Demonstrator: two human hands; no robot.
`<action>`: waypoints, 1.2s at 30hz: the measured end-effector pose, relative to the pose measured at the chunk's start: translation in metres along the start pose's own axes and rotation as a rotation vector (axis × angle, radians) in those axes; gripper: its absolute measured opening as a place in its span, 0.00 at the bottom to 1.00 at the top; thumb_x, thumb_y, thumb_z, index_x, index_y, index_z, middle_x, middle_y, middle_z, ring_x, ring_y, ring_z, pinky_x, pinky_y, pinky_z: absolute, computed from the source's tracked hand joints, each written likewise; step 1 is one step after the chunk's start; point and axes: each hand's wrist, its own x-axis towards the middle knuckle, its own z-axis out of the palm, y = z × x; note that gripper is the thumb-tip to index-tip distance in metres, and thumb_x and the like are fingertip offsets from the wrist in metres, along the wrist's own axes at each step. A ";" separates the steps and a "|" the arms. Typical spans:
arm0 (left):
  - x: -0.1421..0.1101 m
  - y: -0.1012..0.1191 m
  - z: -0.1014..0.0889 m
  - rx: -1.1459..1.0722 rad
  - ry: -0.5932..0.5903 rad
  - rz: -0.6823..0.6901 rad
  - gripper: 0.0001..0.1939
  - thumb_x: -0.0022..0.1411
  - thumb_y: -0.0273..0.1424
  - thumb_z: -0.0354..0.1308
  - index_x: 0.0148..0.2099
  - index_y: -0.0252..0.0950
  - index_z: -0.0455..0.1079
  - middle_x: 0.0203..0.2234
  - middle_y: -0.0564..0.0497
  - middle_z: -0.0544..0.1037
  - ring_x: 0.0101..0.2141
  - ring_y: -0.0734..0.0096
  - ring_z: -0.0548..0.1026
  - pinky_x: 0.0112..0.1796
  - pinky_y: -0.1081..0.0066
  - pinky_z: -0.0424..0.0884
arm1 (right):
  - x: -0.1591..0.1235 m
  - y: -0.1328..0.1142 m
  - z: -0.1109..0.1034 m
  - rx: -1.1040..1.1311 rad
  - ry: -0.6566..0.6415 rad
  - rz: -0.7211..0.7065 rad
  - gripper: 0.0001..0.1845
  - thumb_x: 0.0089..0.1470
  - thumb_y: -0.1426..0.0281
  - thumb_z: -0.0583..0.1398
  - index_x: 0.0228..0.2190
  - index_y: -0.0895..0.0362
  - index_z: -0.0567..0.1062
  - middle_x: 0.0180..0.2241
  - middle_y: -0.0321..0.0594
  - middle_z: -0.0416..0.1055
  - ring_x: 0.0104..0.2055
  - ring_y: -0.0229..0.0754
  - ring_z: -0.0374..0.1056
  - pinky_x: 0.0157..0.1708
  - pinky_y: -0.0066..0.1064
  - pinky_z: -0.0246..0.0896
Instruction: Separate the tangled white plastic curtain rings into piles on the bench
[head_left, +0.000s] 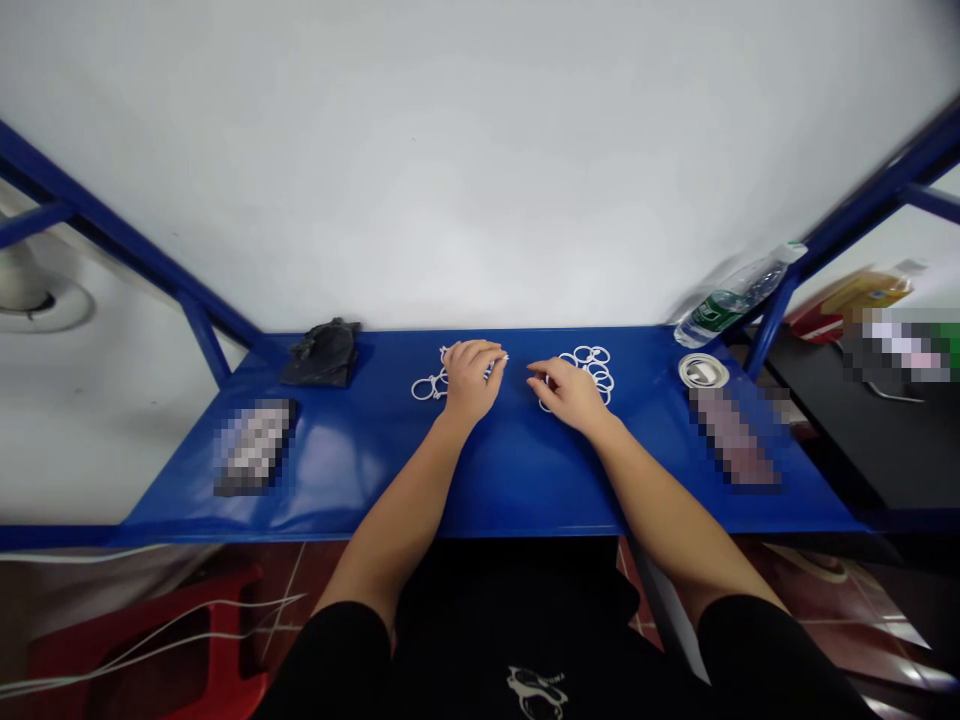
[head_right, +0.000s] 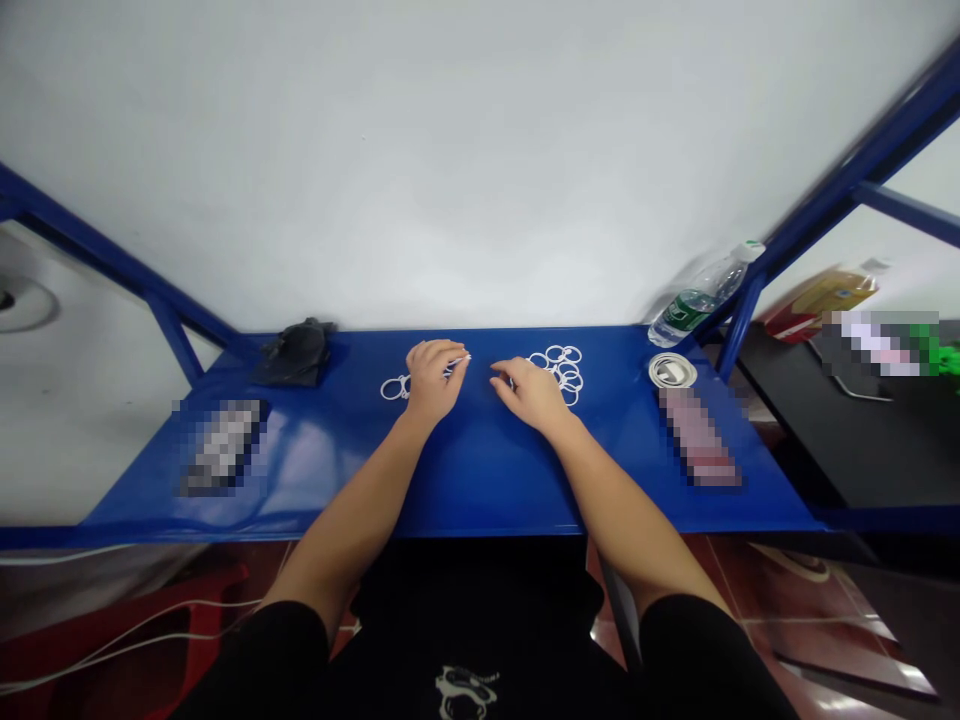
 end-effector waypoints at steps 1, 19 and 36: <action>-0.001 0.004 -0.001 -0.030 -0.042 0.016 0.09 0.74 0.37 0.58 0.45 0.44 0.80 0.47 0.49 0.85 0.52 0.60 0.79 0.62 0.53 0.63 | 0.000 -0.001 0.000 0.008 0.005 -0.010 0.16 0.68 0.64 0.59 0.53 0.53 0.79 0.42 0.44 0.81 0.40 0.47 0.76 0.42 0.37 0.69; -0.010 0.019 0.015 -0.474 -0.190 -0.169 0.04 0.68 0.32 0.66 0.38 0.41 0.80 0.36 0.50 0.85 0.40 0.64 0.81 0.49 0.60 0.77 | 0.000 -0.005 -0.005 0.110 0.023 -0.050 0.14 0.68 0.65 0.55 0.40 0.54 0.81 0.37 0.44 0.81 0.38 0.46 0.76 0.41 0.36 0.68; -0.014 0.026 0.020 -0.375 -0.248 -0.068 0.09 0.73 0.32 0.59 0.45 0.42 0.81 0.42 0.49 0.86 0.43 0.63 0.83 0.50 0.59 0.77 | 0.002 0.003 -0.006 0.091 -0.045 -0.011 0.19 0.68 0.66 0.54 0.53 0.53 0.80 0.49 0.45 0.83 0.48 0.48 0.78 0.50 0.39 0.71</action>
